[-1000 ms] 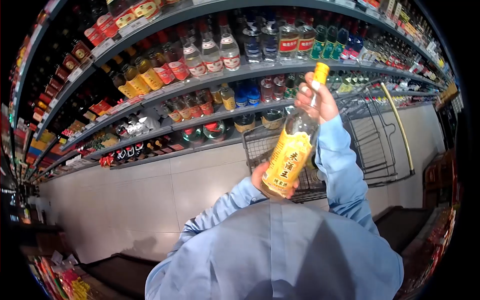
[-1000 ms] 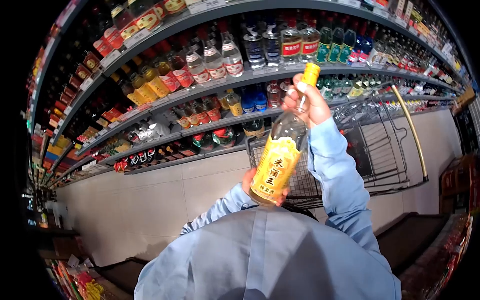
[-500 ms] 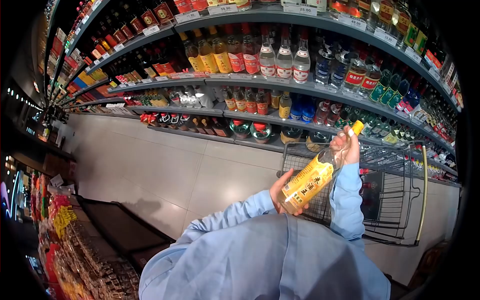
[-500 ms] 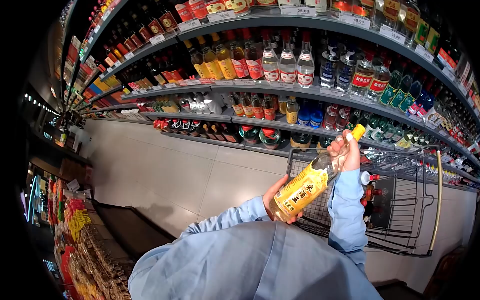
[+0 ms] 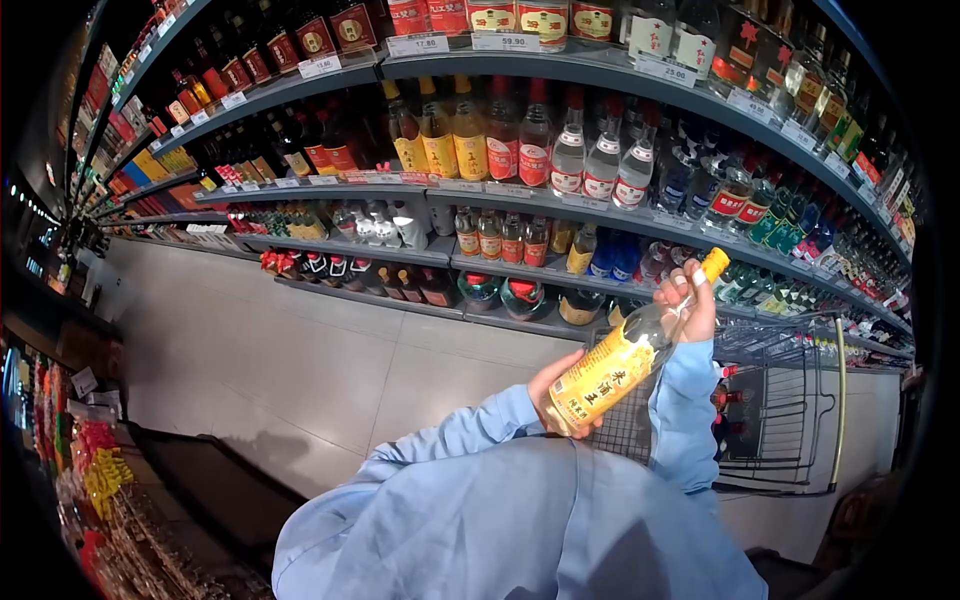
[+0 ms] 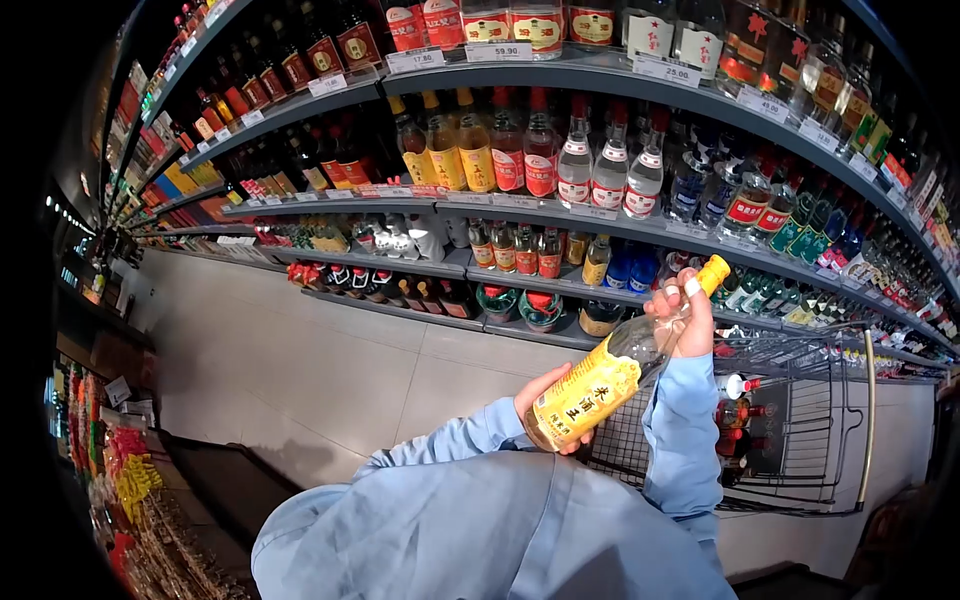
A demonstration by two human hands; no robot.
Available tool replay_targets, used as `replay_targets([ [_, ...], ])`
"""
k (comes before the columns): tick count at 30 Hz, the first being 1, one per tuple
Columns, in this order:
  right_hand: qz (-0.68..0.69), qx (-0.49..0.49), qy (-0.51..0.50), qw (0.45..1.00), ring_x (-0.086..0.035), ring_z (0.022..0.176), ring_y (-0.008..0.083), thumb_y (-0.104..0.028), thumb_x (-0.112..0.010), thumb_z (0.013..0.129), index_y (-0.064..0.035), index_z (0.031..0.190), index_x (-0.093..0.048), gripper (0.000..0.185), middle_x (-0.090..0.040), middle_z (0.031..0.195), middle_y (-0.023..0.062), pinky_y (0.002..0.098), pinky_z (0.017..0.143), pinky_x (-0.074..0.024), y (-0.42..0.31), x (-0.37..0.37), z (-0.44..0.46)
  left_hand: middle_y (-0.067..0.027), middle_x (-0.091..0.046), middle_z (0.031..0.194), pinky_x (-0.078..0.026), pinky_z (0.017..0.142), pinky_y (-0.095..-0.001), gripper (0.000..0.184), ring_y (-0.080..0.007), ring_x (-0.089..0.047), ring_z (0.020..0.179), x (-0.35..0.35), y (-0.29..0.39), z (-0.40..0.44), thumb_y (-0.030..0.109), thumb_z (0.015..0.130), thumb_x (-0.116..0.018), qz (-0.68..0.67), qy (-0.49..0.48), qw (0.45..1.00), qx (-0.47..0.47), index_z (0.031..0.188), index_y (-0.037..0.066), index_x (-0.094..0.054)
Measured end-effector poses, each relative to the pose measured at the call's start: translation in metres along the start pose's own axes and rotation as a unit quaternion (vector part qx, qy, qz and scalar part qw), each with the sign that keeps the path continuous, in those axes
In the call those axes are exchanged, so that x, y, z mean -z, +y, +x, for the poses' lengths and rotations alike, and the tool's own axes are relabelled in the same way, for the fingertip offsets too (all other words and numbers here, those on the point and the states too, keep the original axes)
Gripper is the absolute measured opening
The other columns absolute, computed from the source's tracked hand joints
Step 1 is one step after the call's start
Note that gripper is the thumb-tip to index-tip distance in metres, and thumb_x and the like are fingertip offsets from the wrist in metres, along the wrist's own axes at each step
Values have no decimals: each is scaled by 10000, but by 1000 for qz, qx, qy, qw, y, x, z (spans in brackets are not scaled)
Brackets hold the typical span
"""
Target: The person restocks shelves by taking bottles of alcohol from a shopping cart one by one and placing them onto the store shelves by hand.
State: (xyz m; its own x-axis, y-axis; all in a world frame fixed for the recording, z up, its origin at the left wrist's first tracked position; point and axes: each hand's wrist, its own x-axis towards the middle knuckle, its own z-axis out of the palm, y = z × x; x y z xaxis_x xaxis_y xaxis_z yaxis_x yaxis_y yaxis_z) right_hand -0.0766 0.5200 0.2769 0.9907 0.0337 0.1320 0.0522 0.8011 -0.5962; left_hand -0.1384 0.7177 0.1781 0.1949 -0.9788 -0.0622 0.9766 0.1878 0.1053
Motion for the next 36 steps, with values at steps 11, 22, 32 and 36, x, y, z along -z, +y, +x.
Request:
replay_targets([
  [11,-7,-58,12,998,-428,548,109,-357,-411,881,-131,814,-453,240,-423,614,-22,302,614,-427,168,-102,91,-288,-522,932,-476,599,-466,734,-399,-556,693,31,104,-182,626,783,-295,-19,22,998,-55,1249,61,-343],
  [22,-41,-184,26,982,-479,561,164,-212,-515,801,-101,723,-464,145,-462,595,16,339,605,-429,248,-160,154,-207,-496,1079,-461,623,-533,633,-446,-520,860,61,143,-257,593,807,-296,-65,38,982,-176,1227,127,-385],
  [32,-27,-165,-14,986,-456,537,163,-212,-506,795,-96,733,-435,149,-439,593,26,341,610,-414,286,-177,225,-283,-493,1064,-466,666,-517,783,-457,-547,810,70,225,-287,687,745,-290,-70,39,975,-206,1215,74,-415],
  [36,-70,-102,-72,990,-469,513,168,-159,-466,810,-97,703,-405,138,-439,573,36,335,584,-422,267,-184,247,-215,-533,1061,-478,654,-492,707,-412,-560,839,57,262,-269,620,784,-310,-95,127,951,-267,1195,57,-433],
])
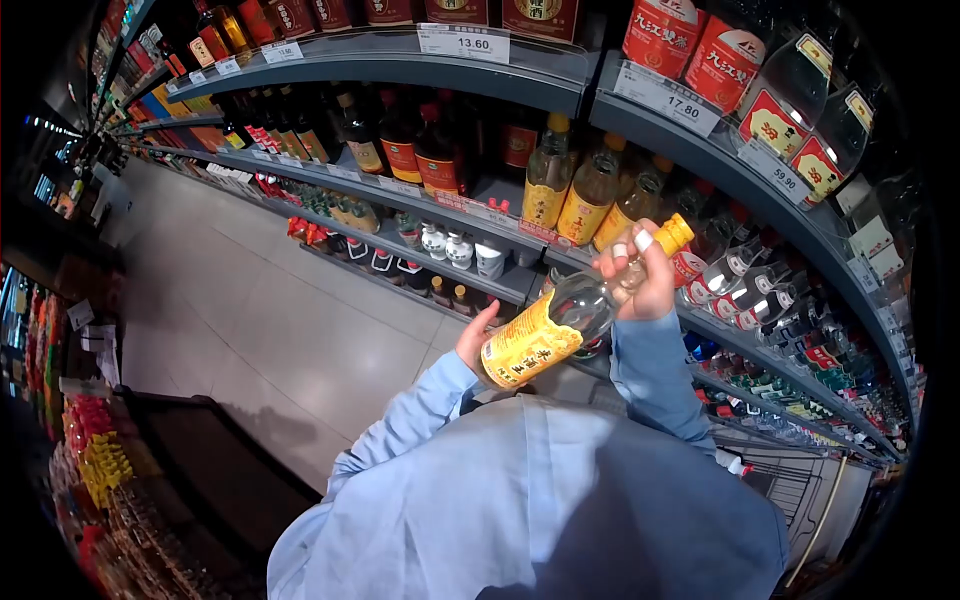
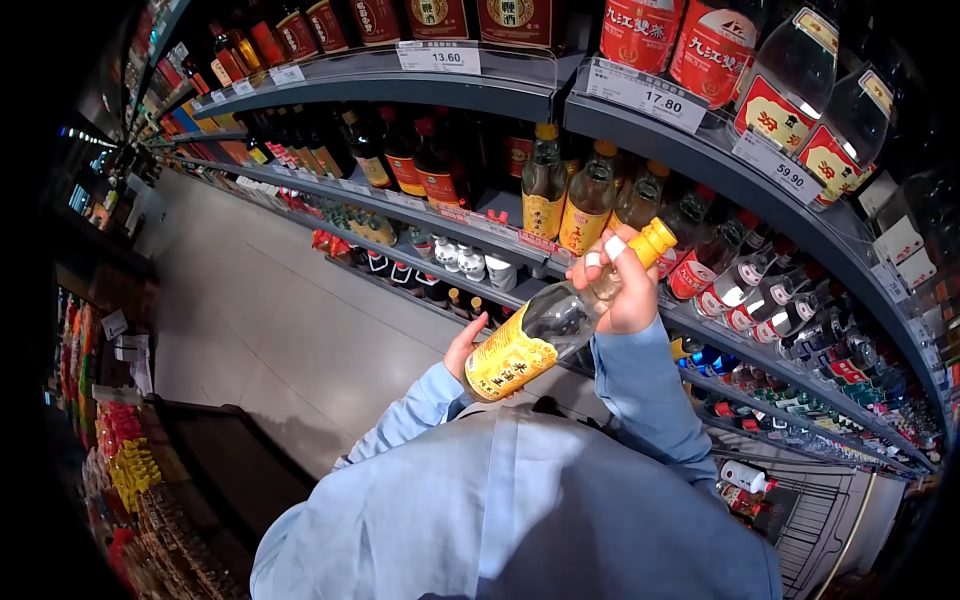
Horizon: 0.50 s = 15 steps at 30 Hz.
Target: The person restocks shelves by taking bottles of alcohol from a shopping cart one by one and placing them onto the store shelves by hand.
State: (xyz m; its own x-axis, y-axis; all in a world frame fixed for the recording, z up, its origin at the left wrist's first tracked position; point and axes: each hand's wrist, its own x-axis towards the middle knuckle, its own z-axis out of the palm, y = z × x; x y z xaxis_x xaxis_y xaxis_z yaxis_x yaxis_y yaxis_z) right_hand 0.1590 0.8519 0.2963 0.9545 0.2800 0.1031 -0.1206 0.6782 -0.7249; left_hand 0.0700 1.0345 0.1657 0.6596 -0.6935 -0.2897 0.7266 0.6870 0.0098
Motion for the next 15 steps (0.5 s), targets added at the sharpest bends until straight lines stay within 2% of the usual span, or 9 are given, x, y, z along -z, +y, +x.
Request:
replay_targets([
  [2,-3,48,15,999,-470,503,159,-107,-445,818,-87,724,-392,109,-446,559,40,325,569,-423,-10,-5,5,-189,-543,1064,-484,657,-477,655,-380,-570,848,-3,3,17,588,792,-342,-46,37,997,-42,1180,72,-451],
  [4,-11,91,-3,996,-472,506,155,-91,-440,819,-78,736,-388,99,-460,569,50,321,564,-425,-11,2,11,-113,-560,1064,-481,711,-439,562,-301,-564,917,-4,6,26,517,809,-372,52,101,987,-114,1168,93,-460],
  [6,-45,116,9,992,-468,509,150,-82,-436,820,-71,734,-386,100,-464,572,55,317,560,-426,-12,-1,14,-111,-535,1103,-458,771,-439,535,-297,-537,973,-9,15,33,478,820,-371,71,71,986,-132,1181,89,-443],
  [9,-64,153,-14,986,-456,511,141,-69,-436,818,-63,736,-387,95,-463,580,59,314,557,-427,-8,-3,19,-121,-502,1148,-424,840,-446,514,-304,-510,1017,-18,31,37,428,829,-370,54,62,990,-115,1193,69,-423],
  [15,-73,222,-20,972,-445,519,147,-18,-415,812,-51,804,-404,35,-464,628,70,317,521,-408,4,-8,10,-139,-519,1112,-435,844,-424,490,-295,-528,994,-19,53,50,388,840,-352,53,78,995,-46,1161,27,-436],
])
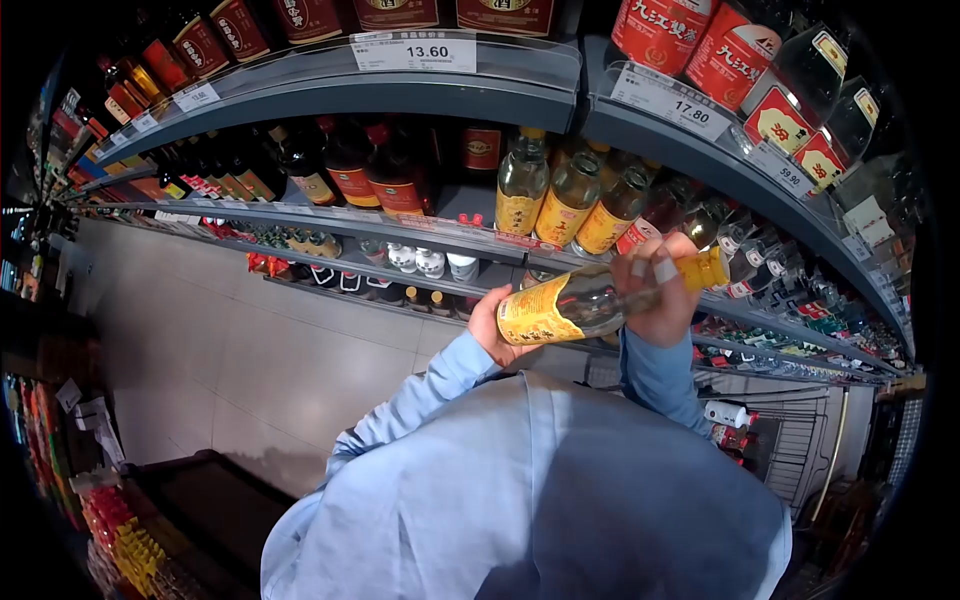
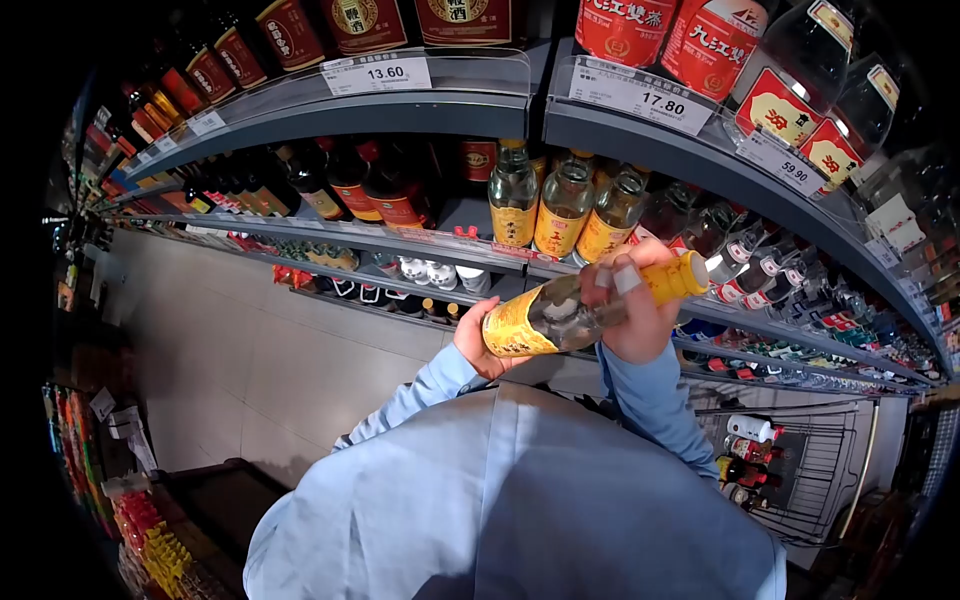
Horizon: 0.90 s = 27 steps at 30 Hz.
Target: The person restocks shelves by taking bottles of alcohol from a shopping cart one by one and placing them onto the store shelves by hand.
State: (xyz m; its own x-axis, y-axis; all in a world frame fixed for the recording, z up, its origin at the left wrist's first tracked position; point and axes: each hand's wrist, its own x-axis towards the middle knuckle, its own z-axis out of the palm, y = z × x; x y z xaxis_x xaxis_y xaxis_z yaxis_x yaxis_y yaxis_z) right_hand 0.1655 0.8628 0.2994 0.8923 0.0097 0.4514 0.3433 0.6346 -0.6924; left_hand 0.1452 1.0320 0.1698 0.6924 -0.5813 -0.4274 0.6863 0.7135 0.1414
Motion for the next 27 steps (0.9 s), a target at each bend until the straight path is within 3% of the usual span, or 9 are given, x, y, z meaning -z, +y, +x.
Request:
replay_targets([
  [5,-48,29,74,996,-440,525,138,-12,-428,798,-56,817,-398,57,-453,646,60,315,503,-397,1,-6,-6,-123,-503,1148,-394,898,-427,514,-301,-501,1038,4,13,12,395,832,-347,19,-44,998,49,1196,38,-414],
  [10,-66,18,220,973,-433,504,146,-52,-467,795,-72,802,-407,64,-433,611,47,281,448,-364,4,0,-5,-89,-548,1072,-506,676,-422,453,-265,-557,942,9,20,21,423,836,-328,99,1,988,119,1120,106,-483],
  [13,-44,-4,301,953,-450,500,168,-93,-495,788,-83,826,-428,78,-446,593,55,285,443,-370,5,14,-2,-78,-552,1060,-491,706,-435,444,-265,-539,966,14,20,23,419,840,-320,132,-21,981,144,1124,118,-481],
  [14,-41,-5,295,955,-460,509,172,-100,-503,783,-79,825,-433,84,-452,598,54,293,465,-384,8,24,-3,-80,-547,1072,-475,727,-439,437,-264,-533,973,30,24,29,402,840,-324,102,-175,963,180,1129,112,-475],
  [15,-39,-6,288,957,-470,518,175,-108,-510,779,-75,823,-438,91,-458,602,54,300,487,-399,12,36,-5,-95,-546,1072,-464,739,-434,425,-268,-533,966,33,24,30,385,835,-329,63,-183,958,210,1124,110,-479],
  [17,-29,-33,333,942,-486,535,178,-116,-524,771,-66,819,-454,98,-469,608,48,315,532,-423,19,47,-10,-114,-549,1064,-466,745,-413,415,-281,-541,943,17,23,18,366,829,-334,136,13,972,192,1115,106,-486],
  [21,-10,-57,374,926,-494,532,186,-151,-553,740,-63,700,-454,138,-480,573,49,329,544,-436,34,62,-15,-119,-576,997,-474,702,-367,425,-295,-572,823,31,38,15,373,810,-341,189,-3,960,207,1088,98,-509],
  [27,15,-75,397,914,-500,525,199,-162,-559,729,-68,669,-453,154,-488,570,55,342,554,-445,49,65,-16,-114,-586,929,-478,617,-335,453,-276,-571,751,40,43,11,375,807,-307,191,31,963,189,1068,69,-515],
])
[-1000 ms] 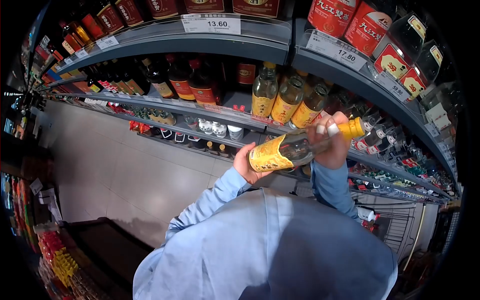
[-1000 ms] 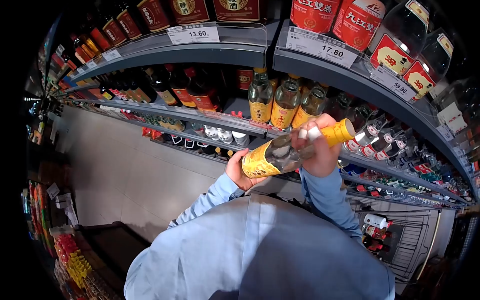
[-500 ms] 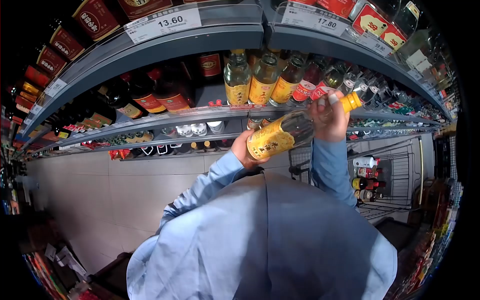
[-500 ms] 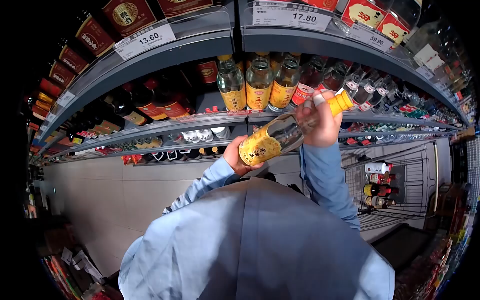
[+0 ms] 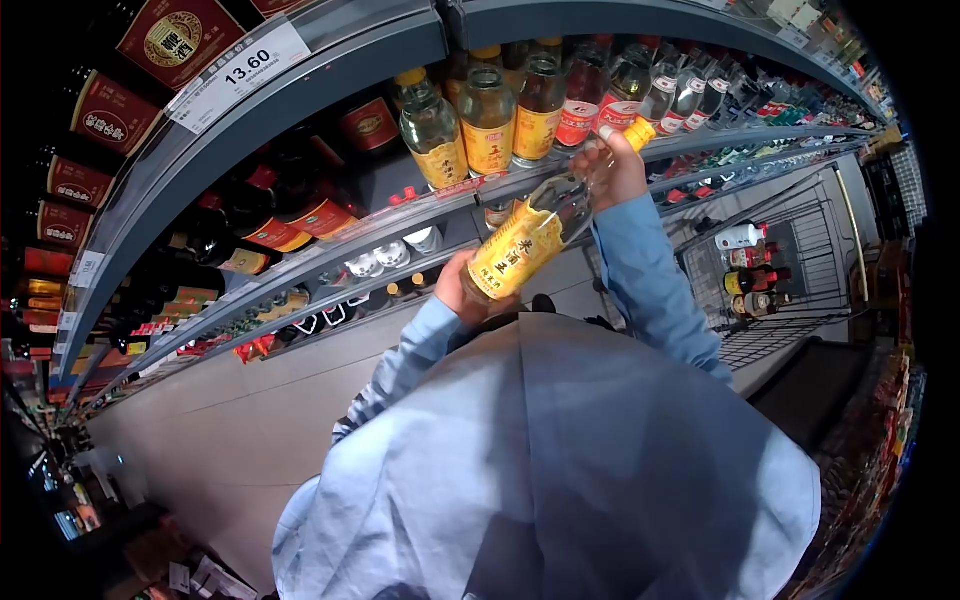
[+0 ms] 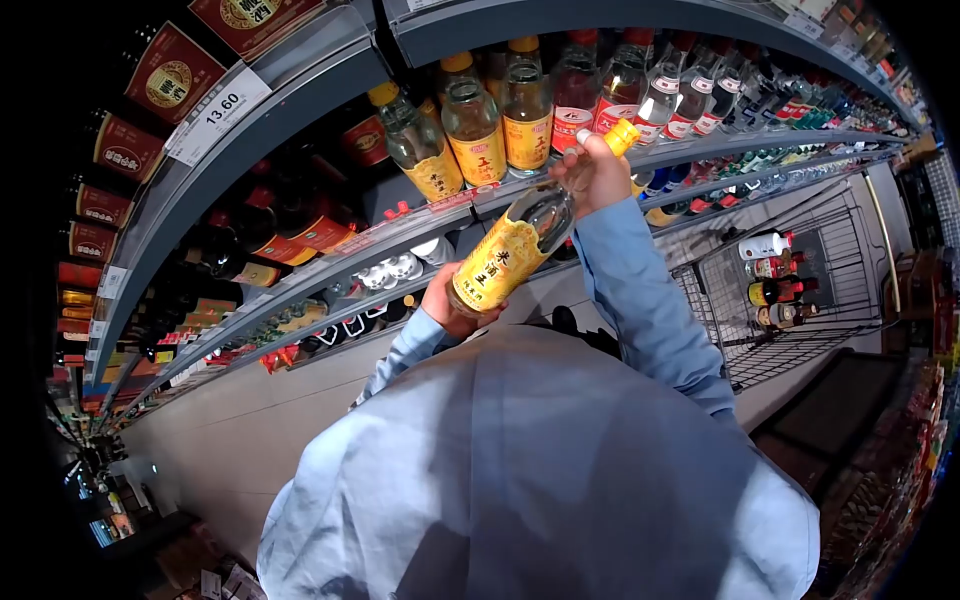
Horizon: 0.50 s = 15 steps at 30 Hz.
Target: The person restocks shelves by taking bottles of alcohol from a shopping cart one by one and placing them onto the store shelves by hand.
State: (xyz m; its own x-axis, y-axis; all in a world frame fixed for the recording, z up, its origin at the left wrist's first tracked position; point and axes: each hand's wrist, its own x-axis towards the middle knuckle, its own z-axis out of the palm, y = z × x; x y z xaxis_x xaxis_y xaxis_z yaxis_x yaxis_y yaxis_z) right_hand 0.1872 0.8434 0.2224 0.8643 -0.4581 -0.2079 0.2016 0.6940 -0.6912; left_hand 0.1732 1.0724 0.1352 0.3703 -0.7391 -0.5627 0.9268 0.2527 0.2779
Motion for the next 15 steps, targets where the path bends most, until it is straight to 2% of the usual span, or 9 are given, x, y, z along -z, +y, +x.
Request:
replay_targets([
  [6,-16,-4,19,1000,-507,527,200,-171,-570,718,-68,671,-454,163,-491,578,52,358,567,-452,8,10,7,-135,-582,919,-464,581,-335,472,-279,-565,738,4,-1,1,386,801,-304,6,-7,1000,-2,1066,56,-513],
  [9,-9,-16,29,999,-510,528,199,-169,-569,721,-68,676,-454,159,-487,575,49,357,567,-453,7,12,10,-144,-580,922,-455,578,-357,477,-303,-559,750,-1,-1,1,386,803,-299,-17,32,999,8,1078,55,-505],
  [12,-12,-17,19,1000,-506,531,203,-160,-562,726,-67,682,-453,150,-481,570,50,356,565,-448,7,15,14,-146,-577,940,-450,589,-376,482,-325,-553,765,9,-2,10,386,807,-293,-31,5,999,9,1095,55,-493],
  [15,-35,-24,10,999,-494,560,185,-222,-547,738,-111,677,-466,151,-475,575,15,353,618,-427,6,12,14,-148,-572,971,-449,594,-383,483,-337,-551,783,10,-4,11,387,808,-295,-27,-14,999,-9,1112,63,-484],
])
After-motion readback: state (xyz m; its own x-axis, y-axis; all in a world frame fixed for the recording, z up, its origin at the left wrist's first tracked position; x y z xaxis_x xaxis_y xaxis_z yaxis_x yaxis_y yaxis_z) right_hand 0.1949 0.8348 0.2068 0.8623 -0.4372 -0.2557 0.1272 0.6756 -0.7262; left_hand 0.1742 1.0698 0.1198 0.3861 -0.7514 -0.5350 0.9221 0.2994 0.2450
